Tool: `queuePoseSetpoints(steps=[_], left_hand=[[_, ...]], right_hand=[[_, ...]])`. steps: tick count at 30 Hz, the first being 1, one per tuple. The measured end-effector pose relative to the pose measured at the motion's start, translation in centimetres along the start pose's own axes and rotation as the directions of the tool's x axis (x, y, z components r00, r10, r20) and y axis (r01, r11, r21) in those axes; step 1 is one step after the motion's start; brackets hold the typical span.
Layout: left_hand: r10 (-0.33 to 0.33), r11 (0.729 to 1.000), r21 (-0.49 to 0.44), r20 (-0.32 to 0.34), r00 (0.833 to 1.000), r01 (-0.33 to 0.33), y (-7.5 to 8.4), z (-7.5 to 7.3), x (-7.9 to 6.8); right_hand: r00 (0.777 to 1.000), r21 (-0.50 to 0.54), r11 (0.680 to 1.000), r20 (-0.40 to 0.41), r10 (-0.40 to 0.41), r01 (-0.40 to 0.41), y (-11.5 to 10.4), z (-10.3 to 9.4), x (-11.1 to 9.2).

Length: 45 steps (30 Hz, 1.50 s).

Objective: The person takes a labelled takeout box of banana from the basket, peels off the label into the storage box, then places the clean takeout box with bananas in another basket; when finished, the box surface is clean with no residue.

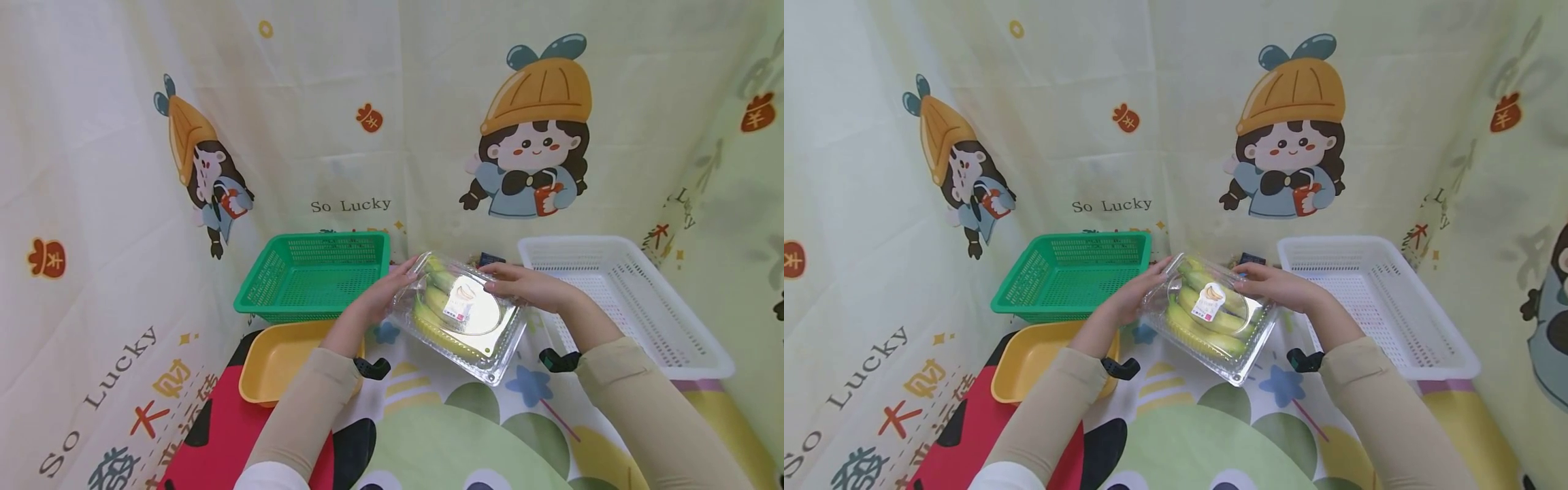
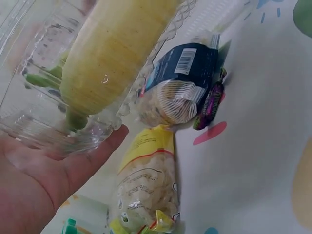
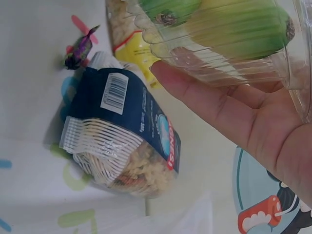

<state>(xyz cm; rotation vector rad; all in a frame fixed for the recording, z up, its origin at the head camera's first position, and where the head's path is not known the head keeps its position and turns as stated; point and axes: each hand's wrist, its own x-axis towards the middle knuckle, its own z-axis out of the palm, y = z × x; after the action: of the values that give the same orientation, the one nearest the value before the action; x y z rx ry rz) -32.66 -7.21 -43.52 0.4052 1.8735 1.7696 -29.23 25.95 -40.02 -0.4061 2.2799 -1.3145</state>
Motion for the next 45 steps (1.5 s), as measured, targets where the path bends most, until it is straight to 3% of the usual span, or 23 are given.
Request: queuePoseSetpoints(steps=[11, 16, 22, 27, 31, 37, 40, 45], left_hand=[[0.016, 0.999, -0.035, -0.068, 0.998, -0.018, -0.1, 0.6, -0.6], [0.003, 0.997, -0.073, -0.125, 0.992, -0.013, -0.3, 0.5, -1.4], [0.029, 0.994, -0.100, -0.206, 0.978, -0.051, -0.4, 0.6, -2.4], [0.015, 0.990, -0.128, -0.299, 0.954, -0.056, -0.4, 1.2, -3.4], [0.012, 0.987, -0.142, -0.379, 0.925, -0.071, -0.6, 1.7, -4.1], [0.005, 0.988, -0.136, -0.453, 0.891, -0.075, -1.1, 2.6, -5.0], [0.014, 0.986, -0.138, -0.473, 0.881, -0.090, -1.4, 2.9, -5.2], [0.027, 0.980, -0.162, -0.474, 0.880, -0.116, -1.9, 3.3, -5.3]], right_hand=[[1.000, 0.026, 1.000, -0.007, -0.005, 0.005, 0.5, 0.0, -0.7], [0.998, 0.126, 0.992, -0.063, -0.019, 0.027, 0.7, 0.1, -1.3], [0.985, 0.213, 0.975, -0.174, -0.023, 0.061, 1.0, 1.1, -2.3], [0.969, 0.235, 0.969, -0.244, -0.024, 0.083, 1.0, 2.8, -2.8], [0.959, 0.257, 0.963, -0.285, -0.003, 0.079, 1.0, 4.1, -2.9], [0.938, 0.245, 0.966, -0.346, 0.007, 0.083, 1.1, 5.6, -2.7], [0.937, 0.268, 0.959, -0.350, 0.004, 0.097, 1.2, 6.1, -2.5], [0.929, 0.238, 0.965, -0.369, -0.017, 0.112, 1.3, 6.4, -2.3]])
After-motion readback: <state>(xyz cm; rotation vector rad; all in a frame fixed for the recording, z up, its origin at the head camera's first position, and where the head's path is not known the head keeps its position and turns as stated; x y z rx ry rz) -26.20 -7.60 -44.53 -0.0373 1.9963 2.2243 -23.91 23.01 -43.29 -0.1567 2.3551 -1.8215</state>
